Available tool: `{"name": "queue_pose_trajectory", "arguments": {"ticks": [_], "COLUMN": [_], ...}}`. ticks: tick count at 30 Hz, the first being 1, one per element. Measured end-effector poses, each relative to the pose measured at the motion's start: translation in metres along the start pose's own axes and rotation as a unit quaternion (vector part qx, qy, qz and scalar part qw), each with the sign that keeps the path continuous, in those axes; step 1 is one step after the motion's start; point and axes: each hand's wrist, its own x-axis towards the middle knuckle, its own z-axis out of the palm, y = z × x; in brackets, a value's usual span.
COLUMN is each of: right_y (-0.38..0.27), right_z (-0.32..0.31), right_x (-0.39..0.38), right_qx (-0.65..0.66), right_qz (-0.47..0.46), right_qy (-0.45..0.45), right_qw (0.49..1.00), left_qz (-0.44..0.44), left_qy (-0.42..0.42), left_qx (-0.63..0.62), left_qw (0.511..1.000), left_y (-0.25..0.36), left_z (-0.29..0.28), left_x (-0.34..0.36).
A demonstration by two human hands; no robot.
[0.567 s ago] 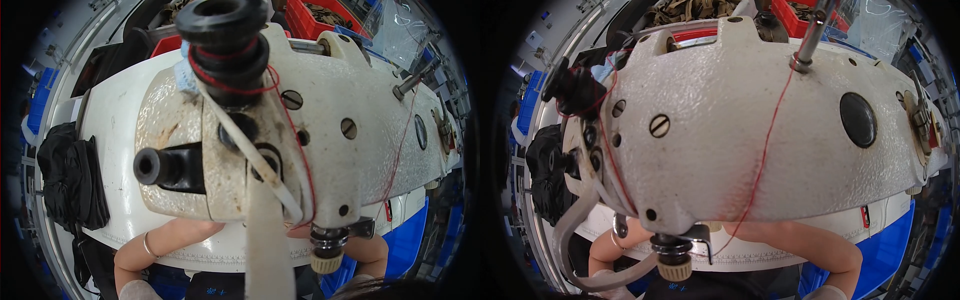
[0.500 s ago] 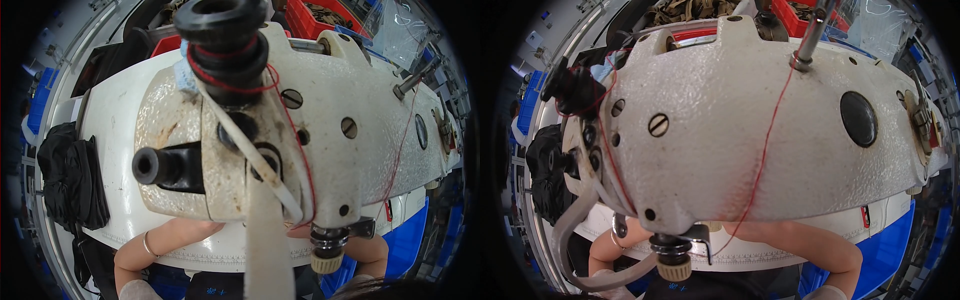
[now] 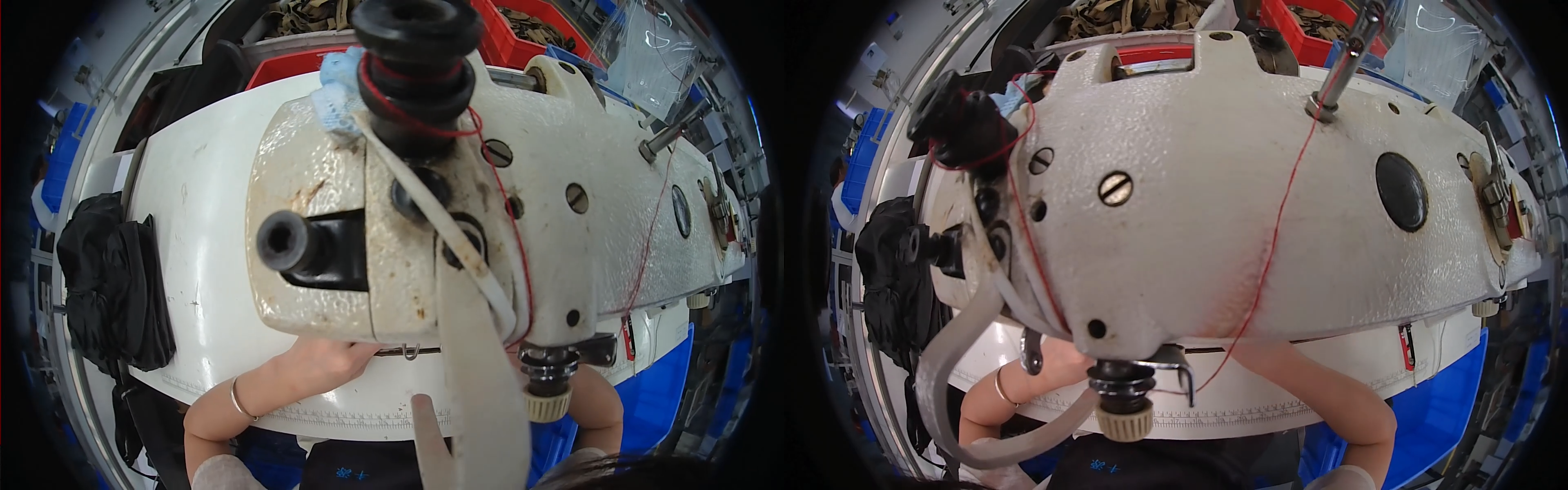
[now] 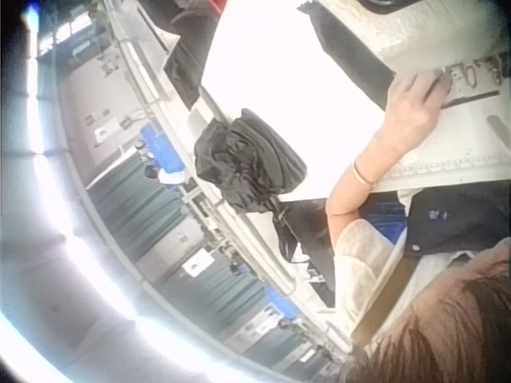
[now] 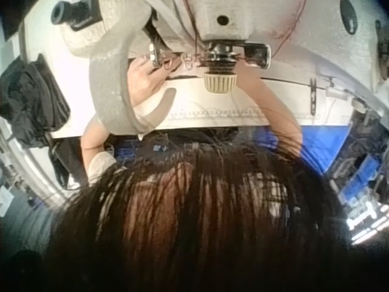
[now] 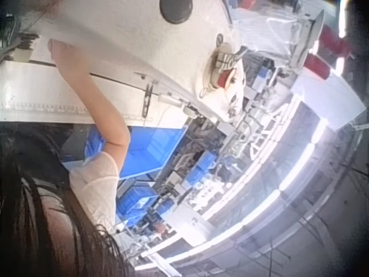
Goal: Sewing black fabric straps on an industrial sewing machine and then organizing them in a tray.
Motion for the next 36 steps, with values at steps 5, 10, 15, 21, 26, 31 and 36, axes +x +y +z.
{"name": "queue_pose_trajectory", "arguments": {"ticks": [5, 10, 15, 21, 26, 31, 36], "right_y": [-0.016, -0.055, -0.064, -0.087, -0.067, -0.081, -0.088], "right_z": [-0.004, 0.006, 0.005, 0.005, 0.01, 0.014, 0.036], "right_x": [-0.009, -0.009, -0.005, -0.001, -0.002, 0.003, -0.002], "right_qx": [0.021, -0.132, -0.288, -0.522, -0.524, -0.509, -0.449], "right_qz": [0.036, -0.103, -0.1, -0.149, -0.241, -0.323, -0.379], "right_qy": [-0.023, -0.109, -0.121, -0.129, -0.042, 0.003, -0.002], "right_qw": [0.999, 0.98, 0.945, 0.83, 0.816, 0.798, 0.809], "left_qz": [0.029, 0.06, 0.027, -0.002, 0.022, -0.028, 0.007], "left_qy": [0.0, 0.034, 0.027, 0.092, 0.101, 0.141, 0.086], "left_qx": [-0.007, 0.028, 0.037, 0.058, 0.047, 0.007, 0.083], "left_qw": [1.0, 0.997, 0.999, 0.994, 0.994, 0.99, 0.993], "left_y": [0.004, 0.003, -0.008, -0.005, -0.023, -0.024, -0.028], "left_z": [-0.005, -0.008, -0.004, -0.019, 0.0, -0.013, -0.033], "left_x": [0.01, 0.01, 0.018, 0.04, 0.026, 0.029, 0.018]}}
